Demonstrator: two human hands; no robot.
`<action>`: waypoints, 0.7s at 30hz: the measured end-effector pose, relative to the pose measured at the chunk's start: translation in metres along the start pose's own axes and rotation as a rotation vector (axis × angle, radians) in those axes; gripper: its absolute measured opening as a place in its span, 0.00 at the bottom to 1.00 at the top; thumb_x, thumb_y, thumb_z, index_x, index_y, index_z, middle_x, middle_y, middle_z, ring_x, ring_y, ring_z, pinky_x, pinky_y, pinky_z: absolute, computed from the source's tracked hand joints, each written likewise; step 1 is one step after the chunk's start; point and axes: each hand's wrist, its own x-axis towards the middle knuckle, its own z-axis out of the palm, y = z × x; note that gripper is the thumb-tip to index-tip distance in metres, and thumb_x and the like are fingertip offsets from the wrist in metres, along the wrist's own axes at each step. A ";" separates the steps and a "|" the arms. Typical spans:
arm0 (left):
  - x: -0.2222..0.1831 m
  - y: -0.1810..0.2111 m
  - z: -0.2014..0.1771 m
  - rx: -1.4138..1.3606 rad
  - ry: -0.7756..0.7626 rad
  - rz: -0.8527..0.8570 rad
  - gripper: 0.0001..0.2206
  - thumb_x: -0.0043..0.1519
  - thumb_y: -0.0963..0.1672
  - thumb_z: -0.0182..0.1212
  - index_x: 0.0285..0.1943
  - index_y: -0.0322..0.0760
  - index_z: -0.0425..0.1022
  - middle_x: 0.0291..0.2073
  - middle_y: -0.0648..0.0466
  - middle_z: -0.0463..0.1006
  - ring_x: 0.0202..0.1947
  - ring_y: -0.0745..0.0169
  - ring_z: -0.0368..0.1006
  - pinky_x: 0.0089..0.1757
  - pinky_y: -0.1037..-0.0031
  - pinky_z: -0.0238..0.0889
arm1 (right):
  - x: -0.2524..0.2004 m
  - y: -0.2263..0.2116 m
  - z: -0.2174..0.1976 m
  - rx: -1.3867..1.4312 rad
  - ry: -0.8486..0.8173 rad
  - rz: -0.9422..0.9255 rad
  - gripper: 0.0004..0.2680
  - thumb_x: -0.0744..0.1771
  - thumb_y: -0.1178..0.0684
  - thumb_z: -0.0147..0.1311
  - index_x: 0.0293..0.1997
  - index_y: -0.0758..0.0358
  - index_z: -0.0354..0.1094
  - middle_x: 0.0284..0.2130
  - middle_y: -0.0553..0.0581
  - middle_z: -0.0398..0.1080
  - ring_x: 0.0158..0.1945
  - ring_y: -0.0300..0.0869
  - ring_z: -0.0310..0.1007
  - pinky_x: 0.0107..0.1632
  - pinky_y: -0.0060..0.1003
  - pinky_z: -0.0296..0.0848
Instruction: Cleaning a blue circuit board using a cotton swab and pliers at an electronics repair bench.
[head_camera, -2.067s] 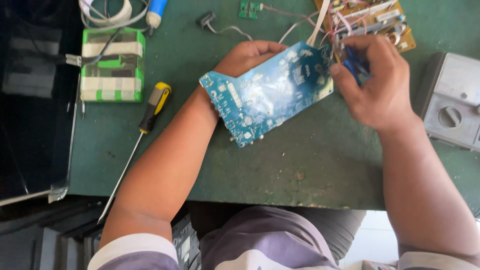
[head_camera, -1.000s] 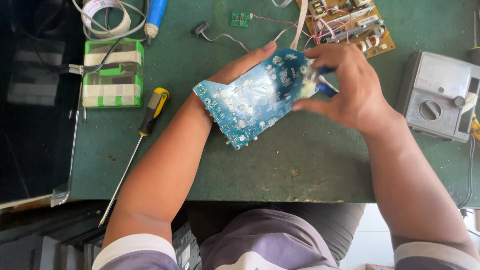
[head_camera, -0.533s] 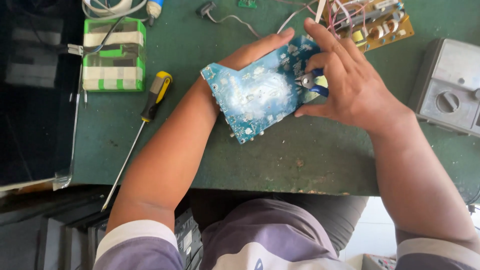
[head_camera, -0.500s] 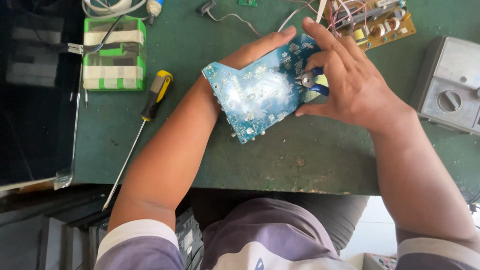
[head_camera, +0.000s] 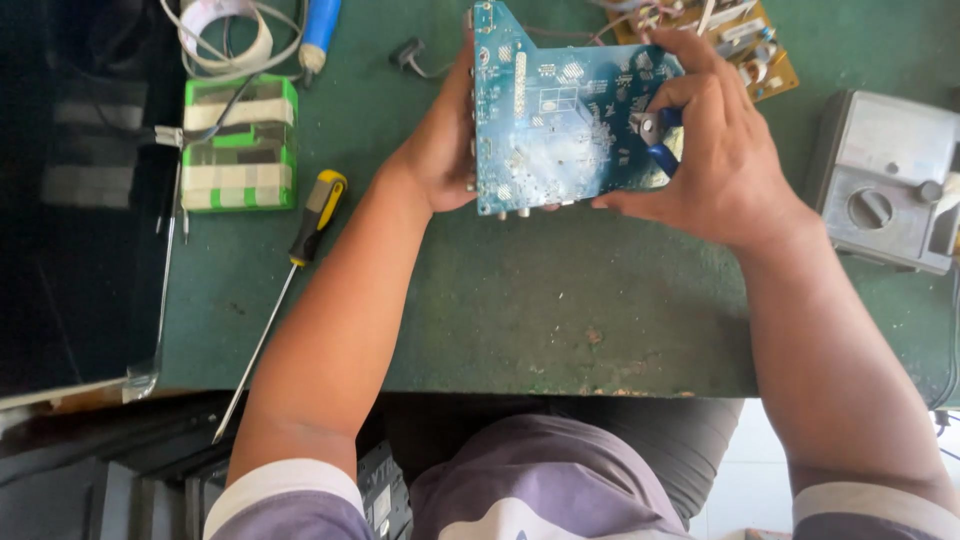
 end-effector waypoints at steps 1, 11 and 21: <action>-0.002 0.004 0.000 0.036 0.041 0.018 0.50 0.42 0.67 0.44 0.67 0.34 0.70 0.56 0.36 0.79 0.51 0.37 0.80 0.43 0.43 0.78 | -0.003 0.002 0.003 -0.012 0.003 0.041 0.29 0.64 0.40 0.74 0.49 0.75 0.53 0.65 0.83 0.57 0.70 0.73 0.63 0.64 0.61 0.66; 0.012 -0.015 -0.049 0.165 0.196 0.104 0.18 0.55 0.39 0.65 0.54 0.27 0.75 0.49 0.38 0.81 0.46 0.30 0.80 0.39 0.43 0.83 | -0.005 -0.001 0.002 -0.005 -0.077 0.168 0.28 0.64 0.42 0.74 0.57 0.77 0.60 0.68 0.81 0.55 0.72 0.71 0.61 0.67 0.63 0.65; 0.020 -0.015 -0.048 0.174 0.320 0.088 0.17 0.54 0.39 0.61 0.53 0.27 0.75 0.48 0.37 0.82 0.42 0.28 0.82 0.35 0.45 0.82 | -0.005 -0.007 0.000 -0.081 -0.015 0.063 0.13 0.72 0.55 0.62 0.60 0.75 0.72 0.49 0.69 0.71 0.49 0.59 0.70 0.54 0.53 0.68</action>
